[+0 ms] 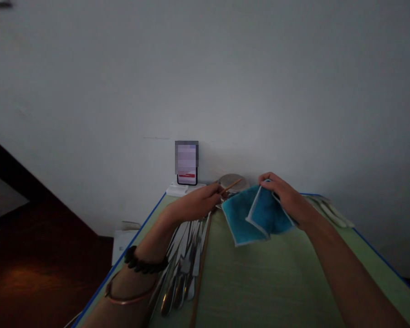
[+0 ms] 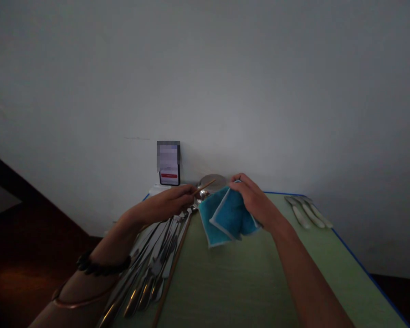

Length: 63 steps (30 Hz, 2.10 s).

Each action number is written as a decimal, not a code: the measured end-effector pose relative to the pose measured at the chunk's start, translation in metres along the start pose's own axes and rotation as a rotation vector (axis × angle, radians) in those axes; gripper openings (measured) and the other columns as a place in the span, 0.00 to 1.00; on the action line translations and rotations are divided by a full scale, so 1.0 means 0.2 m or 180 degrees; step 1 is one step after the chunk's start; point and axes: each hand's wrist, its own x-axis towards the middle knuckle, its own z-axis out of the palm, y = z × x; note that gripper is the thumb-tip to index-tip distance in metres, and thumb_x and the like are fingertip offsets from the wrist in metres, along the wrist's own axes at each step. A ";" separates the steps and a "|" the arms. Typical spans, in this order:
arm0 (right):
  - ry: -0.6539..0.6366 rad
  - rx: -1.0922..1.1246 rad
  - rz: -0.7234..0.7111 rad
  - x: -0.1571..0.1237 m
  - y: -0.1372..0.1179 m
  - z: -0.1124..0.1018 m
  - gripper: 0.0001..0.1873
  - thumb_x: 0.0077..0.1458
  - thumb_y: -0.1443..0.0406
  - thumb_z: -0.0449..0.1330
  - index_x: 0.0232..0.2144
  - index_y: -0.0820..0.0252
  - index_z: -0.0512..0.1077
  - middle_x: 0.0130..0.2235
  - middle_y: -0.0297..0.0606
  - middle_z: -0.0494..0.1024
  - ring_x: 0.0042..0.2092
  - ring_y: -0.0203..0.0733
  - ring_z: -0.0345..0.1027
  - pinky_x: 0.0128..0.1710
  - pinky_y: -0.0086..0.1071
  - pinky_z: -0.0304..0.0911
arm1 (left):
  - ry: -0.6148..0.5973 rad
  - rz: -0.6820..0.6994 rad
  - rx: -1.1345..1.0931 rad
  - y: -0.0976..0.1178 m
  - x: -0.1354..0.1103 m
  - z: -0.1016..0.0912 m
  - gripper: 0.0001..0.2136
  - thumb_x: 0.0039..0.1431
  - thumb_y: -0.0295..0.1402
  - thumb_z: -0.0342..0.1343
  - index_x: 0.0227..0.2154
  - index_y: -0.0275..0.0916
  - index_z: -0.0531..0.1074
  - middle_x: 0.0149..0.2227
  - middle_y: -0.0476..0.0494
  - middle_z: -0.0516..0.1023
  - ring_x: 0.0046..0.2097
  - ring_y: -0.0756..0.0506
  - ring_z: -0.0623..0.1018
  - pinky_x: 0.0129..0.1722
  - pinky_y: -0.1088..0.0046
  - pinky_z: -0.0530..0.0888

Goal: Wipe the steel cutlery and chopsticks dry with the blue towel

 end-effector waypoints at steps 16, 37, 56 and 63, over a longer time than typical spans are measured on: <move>0.0948 0.0744 -0.0030 -0.02 0.03 -0.20 0.13 0.41 0.67 0.55 0.34 0.53 0.62 0.24 0.28 0.60 0.24 0.34 0.57 0.22 0.28 0.57 | -0.0314 -0.0130 0.0425 0.02 -0.02 -0.01 0.14 0.60 0.37 0.41 0.36 0.35 0.69 0.27 0.48 0.72 0.26 0.53 0.67 0.25 0.79 0.63; -0.0216 -0.1949 -0.1331 -0.06 -0.09 -0.03 0.20 0.56 0.60 0.52 0.50 0.58 0.64 0.49 0.39 0.71 0.50 0.43 0.62 0.51 0.38 0.55 | 0.0070 0.0214 0.1093 0.16 -0.01 -0.04 0.13 0.59 0.37 0.43 0.35 0.37 0.71 0.26 0.49 0.72 0.26 0.52 0.67 0.26 0.78 0.60; -0.0524 -0.2410 -0.0995 -0.06 -0.09 -0.04 0.17 0.58 0.55 0.46 0.38 0.57 0.69 0.35 0.38 0.76 0.36 0.41 0.68 0.36 0.33 0.59 | 0.0039 0.0321 0.1421 0.11 0.00 -0.06 0.17 0.59 0.43 0.42 0.33 0.39 0.72 0.24 0.49 0.72 0.25 0.51 0.67 0.25 0.77 0.58; -0.0681 -0.2301 -0.1116 -0.06 -0.12 -0.03 0.16 0.58 0.57 0.46 0.41 0.57 0.69 0.38 0.39 0.76 0.38 0.42 0.69 0.38 0.33 0.58 | 0.0002 0.0562 0.1355 0.14 0.04 -0.01 0.14 0.60 0.40 0.44 0.34 0.39 0.72 0.28 0.47 0.74 0.29 0.50 0.70 0.29 0.77 0.60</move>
